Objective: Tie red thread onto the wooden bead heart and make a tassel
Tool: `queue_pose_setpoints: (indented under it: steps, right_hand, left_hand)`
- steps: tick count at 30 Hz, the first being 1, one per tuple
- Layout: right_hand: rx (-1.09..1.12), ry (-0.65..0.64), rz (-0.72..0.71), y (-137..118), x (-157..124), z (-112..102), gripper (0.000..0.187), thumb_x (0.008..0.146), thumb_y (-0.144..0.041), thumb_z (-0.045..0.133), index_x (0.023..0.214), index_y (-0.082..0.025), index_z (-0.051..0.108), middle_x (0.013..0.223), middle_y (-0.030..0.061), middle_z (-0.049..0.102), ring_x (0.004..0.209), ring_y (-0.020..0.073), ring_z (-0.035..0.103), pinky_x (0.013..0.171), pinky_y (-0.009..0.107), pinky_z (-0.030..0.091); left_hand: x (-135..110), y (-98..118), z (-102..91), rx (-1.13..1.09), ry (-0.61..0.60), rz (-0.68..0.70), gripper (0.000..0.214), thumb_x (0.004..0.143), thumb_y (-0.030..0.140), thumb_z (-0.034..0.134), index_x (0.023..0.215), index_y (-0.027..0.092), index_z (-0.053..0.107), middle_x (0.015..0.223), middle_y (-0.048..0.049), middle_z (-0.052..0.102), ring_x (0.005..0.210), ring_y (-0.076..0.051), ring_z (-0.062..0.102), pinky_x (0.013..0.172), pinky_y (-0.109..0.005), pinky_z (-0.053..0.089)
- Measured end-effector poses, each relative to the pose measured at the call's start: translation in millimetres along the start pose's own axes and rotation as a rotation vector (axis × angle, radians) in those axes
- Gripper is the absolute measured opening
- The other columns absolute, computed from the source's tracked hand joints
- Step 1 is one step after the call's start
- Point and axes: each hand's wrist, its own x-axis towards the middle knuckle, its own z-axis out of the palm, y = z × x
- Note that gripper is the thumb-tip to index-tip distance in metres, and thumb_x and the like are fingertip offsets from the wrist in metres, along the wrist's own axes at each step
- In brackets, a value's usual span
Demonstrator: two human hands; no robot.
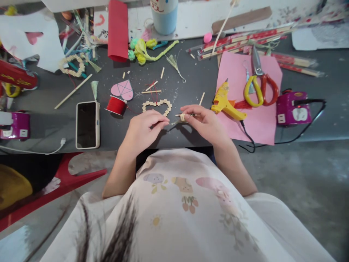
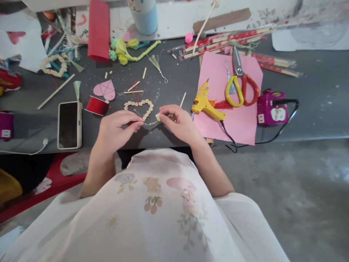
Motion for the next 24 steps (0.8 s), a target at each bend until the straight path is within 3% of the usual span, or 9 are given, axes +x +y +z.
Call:
queue_pose_setpoints:
  steps: [2,5,9,16,20,24]
  right_hand:
    - [-0.055,0.047,-0.043,2,3,5,0.015,0.085,-0.033,0.063,0.087,-0.019,0.068,0.111,0.008,0.068,0.103,0.0176,0.063,0.087,0.033,0.05]
    - [-0.041,-0.012,-0.024,1,5,15,0.018,0.087,-0.034,0.062,0.092,-0.019,0.068,0.107,0.0075,0.07,0.099,0.0172,0.064,0.087,0.033,0.049]
    - [0.088,-0.116,0.003,-4,3,27,0.021,0.09,-0.037,0.056,0.095,-0.018,0.064,0.093,0.0037,0.07,0.087,0.014,0.062,0.081,0.029,0.048]
    - [0.314,-0.213,0.11,-10,-1,38,0.021,0.091,-0.04,0.054,0.094,-0.019,0.056,0.077,-0.0009,0.063,0.071,0.0105,0.062,0.071,0.026,0.049]
    - [0.175,-0.156,0.081,-11,-3,39,0.022,0.092,-0.04,0.053,0.097,-0.02,0.057,0.072,-0.0029,0.059,0.061,0.0086,0.054,0.06,0.023,0.044]
    - [0.033,-0.108,0.04,-14,-3,38,0.022,0.091,-0.038,0.053,0.097,-0.017,0.061,0.075,-0.0014,0.061,0.064,0.0088,0.051,0.062,0.023,0.04]
  left_hand:
    - [-1,4,-2.7,0.034,-0.061,0.054,0.013,0.085,0.022,0.063,0.084,0.022,0.075,0.085,-0.0019,0.073,0.079,-0.013,0.065,0.073,-0.024,0.049]
    - [-1,8,-1.9,0.027,-0.072,0.145,0.012,0.085,0.022,0.064,0.084,0.022,0.076,0.084,-0.0015,0.071,0.078,-0.012,0.064,0.074,-0.023,0.05]
    - [0,8,3.4,0.048,0.067,0.197,0.008,0.081,0.021,0.069,0.085,0.024,0.076,0.084,-0.0006,0.067,0.076,-0.011,0.061,0.07,-0.022,0.05]
    - [-1,1,10.1,-0.017,0.191,0.06,0.007,0.082,0.024,0.069,0.085,0.023,0.075,0.088,-0.0008,0.068,0.079,-0.012,0.063,0.069,-0.024,0.054]
    - [-4,1,12.9,-0.144,0.191,-0.05,0.008,0.083,0.025,0.068,0.086,0.021,0.074,0.086,-0.001,0.071,0.078,-0.012,0.066,0.067,-0.022,0.056]
    - [-5,-1,14.7,-0.217,0.2,-0.101,0.007,0.081,0.024,0.07,0.084,0.02,0.074,0.082,-0.0004,0.072,0.071,-0.011,0.067,0.065,-0.021,0.056]
